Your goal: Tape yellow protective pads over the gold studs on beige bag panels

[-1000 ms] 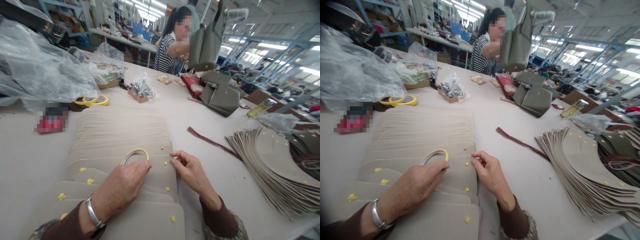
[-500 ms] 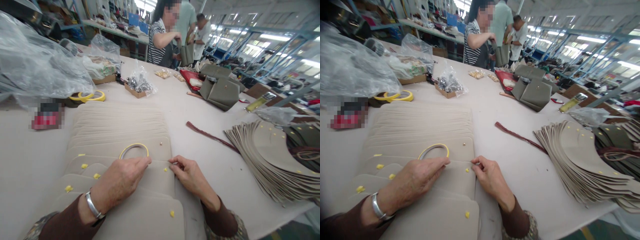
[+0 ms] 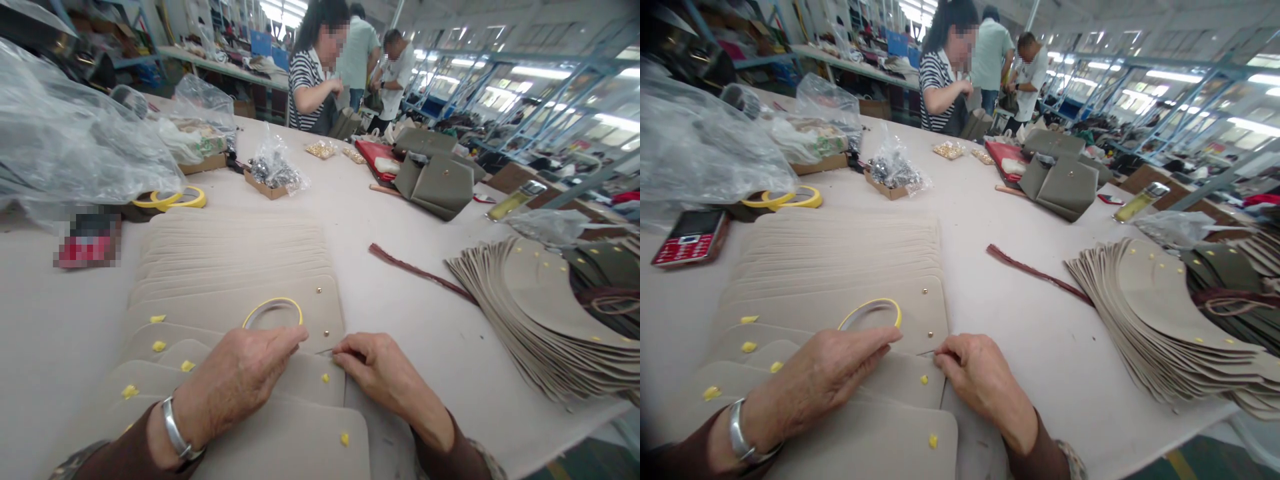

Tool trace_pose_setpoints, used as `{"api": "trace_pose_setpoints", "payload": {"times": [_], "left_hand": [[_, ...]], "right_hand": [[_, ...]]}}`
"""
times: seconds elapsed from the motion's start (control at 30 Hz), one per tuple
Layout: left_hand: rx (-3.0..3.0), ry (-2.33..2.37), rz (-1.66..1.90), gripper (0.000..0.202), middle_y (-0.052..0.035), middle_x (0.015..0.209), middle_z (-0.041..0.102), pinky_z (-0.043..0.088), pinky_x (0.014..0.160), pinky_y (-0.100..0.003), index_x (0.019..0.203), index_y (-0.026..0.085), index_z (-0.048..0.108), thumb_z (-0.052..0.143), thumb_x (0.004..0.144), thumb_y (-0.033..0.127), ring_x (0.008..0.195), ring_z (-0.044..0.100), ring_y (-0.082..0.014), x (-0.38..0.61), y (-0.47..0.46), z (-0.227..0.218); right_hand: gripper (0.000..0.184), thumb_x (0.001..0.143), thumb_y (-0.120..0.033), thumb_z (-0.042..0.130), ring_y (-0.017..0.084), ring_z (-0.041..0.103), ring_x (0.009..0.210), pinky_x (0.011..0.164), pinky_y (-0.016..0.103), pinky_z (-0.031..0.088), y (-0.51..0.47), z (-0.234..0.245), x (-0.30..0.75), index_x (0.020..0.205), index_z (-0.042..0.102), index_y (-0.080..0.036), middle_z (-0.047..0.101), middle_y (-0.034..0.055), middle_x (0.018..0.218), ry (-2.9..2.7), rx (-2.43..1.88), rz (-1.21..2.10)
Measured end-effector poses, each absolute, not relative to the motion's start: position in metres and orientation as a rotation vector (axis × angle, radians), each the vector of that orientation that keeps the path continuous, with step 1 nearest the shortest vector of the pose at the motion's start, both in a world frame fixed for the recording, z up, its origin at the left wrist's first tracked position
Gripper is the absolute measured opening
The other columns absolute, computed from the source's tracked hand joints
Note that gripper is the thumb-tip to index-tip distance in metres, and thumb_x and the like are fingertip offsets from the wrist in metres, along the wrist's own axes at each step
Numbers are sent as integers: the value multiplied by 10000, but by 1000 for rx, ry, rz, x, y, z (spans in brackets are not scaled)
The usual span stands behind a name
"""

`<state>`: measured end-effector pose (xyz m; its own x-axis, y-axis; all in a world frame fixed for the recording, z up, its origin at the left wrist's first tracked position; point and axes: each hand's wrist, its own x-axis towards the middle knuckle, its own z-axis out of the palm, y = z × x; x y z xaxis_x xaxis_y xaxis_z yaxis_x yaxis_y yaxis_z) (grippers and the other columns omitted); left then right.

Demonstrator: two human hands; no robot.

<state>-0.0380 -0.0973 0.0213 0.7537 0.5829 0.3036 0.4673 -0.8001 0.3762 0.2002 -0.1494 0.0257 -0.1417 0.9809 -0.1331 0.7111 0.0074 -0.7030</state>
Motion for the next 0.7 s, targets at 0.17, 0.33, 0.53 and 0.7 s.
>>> {"api": "trace_pose_setpoints", "payload": {"times": [0.17,0.33,0.53,0.7], "left_hand": [[2569,827,610,440,-15,846,726,533,630,-210,1390,230,331,365,953,180,694,693,-146,-35,-101,25],[2612,873,580,425,-30,806,725,524,565,-237,1381,162,273,345,962,189,643,691,-169,-34,-105,23],[2634,832,565,357,-47,880,725,519,587,-272,1323,158,311,334,968,186,712,704,-181,-32,-108,20],[2630,895,592,289,-9,804,700,456,529,-258,1261,177,377,344,974,196,634,673,-157,-30,-109,17]], "right_hand": [[170,851,-167,591,143,640,681,666,245,511,-145,30,184,982,698,-184,717,26,822,-1715,-1448,793],[200,850,-113,568,144,621,745,728,259,514,-143,32,168,1021,639,-189,675,39,876,-1863,-1225,706],[161,862,-73,495,150,602,698,672,252,479,-144,20,160,857,612,-183,647,36,750,-2007,-1148,451],[162,832,-79,480,139,557,576,581,243,444,-144,10,155,765,583,-186,594,12,634,-1968,-1209,294]]}}
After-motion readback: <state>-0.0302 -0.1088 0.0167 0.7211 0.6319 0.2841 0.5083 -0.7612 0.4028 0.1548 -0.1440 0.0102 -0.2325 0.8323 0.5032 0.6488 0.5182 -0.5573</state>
